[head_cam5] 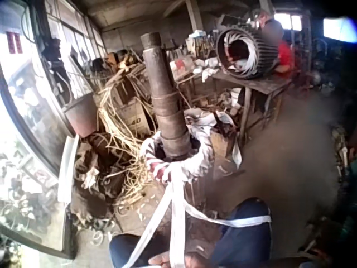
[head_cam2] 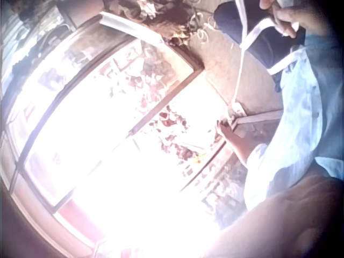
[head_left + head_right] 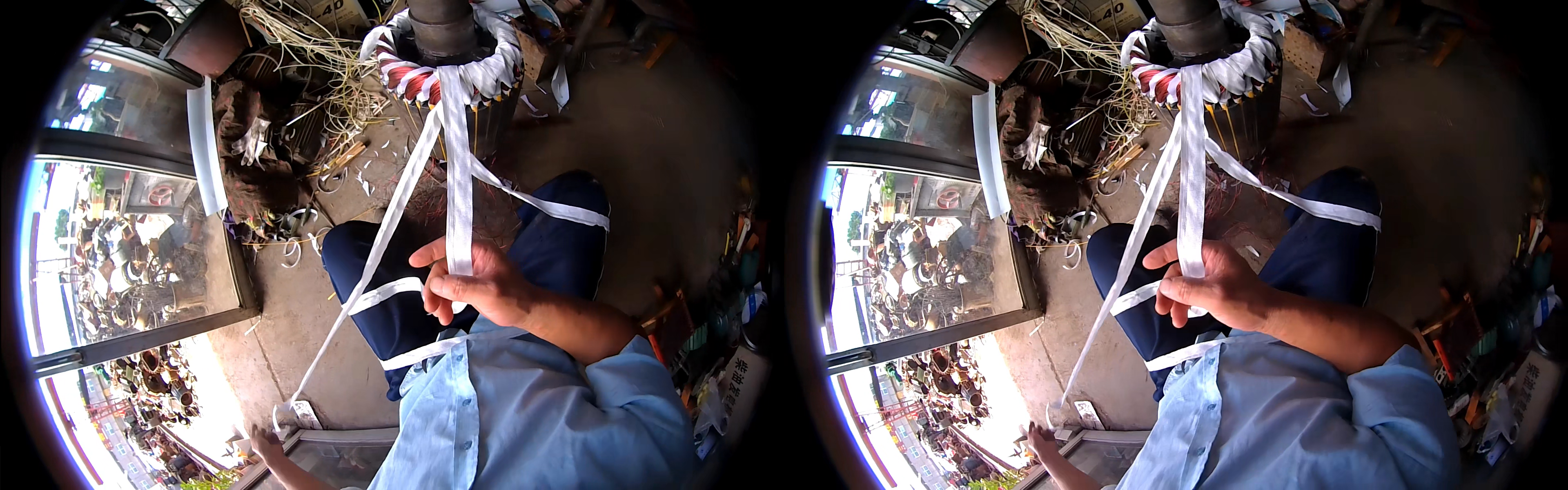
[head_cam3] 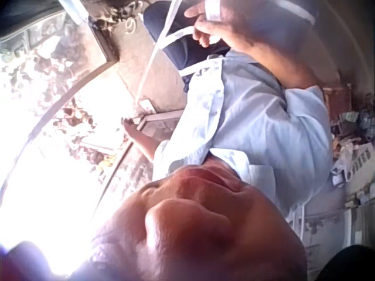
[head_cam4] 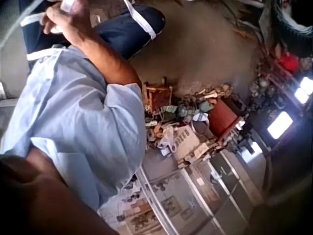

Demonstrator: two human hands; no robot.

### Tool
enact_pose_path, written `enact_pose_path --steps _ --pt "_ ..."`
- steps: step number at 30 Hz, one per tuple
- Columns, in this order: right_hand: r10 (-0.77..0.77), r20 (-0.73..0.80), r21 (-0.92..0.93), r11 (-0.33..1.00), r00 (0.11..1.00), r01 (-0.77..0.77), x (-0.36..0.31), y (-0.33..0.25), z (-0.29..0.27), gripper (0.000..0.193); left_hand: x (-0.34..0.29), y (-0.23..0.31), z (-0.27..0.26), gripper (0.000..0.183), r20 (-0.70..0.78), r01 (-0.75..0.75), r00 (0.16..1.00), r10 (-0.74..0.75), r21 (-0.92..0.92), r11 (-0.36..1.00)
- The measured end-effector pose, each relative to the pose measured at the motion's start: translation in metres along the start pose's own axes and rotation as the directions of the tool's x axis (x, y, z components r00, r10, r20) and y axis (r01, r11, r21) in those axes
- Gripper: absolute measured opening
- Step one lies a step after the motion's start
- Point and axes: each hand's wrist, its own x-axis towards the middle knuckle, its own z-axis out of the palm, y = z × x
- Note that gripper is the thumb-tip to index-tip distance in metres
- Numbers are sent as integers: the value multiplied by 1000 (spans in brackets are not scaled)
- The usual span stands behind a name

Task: The person wraps white tape around the copper wire coils of an electric motor stator and laces them to secure the windings.

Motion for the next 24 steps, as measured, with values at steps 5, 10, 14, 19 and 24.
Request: enact_pose_path --steps 5,10,14,19,24 --pt "110 282 -154 986 953 -68 -10 7 22 36 -135 68 242 22 665 -558 592 455 -70 827" --pt "44 286 -373 925 957 69 -46 13 19 38 -370 104 416 35 941 -486 48 334 -270 831" --pt "3 199 -269 962 980 52 -80 20 8 30 -452 80 489 36 997 -240 -82 5 -25 970" --pt "-102 205 -211 967 973 146 -101 6 -3 20 -463 90 468 30 966 -148 -205 -156 127 981" --pt "-312 289 -1 945 905 327 -75 -38 -5 22 -363 100 375 33 995 -539 -103 -11 -46 841"
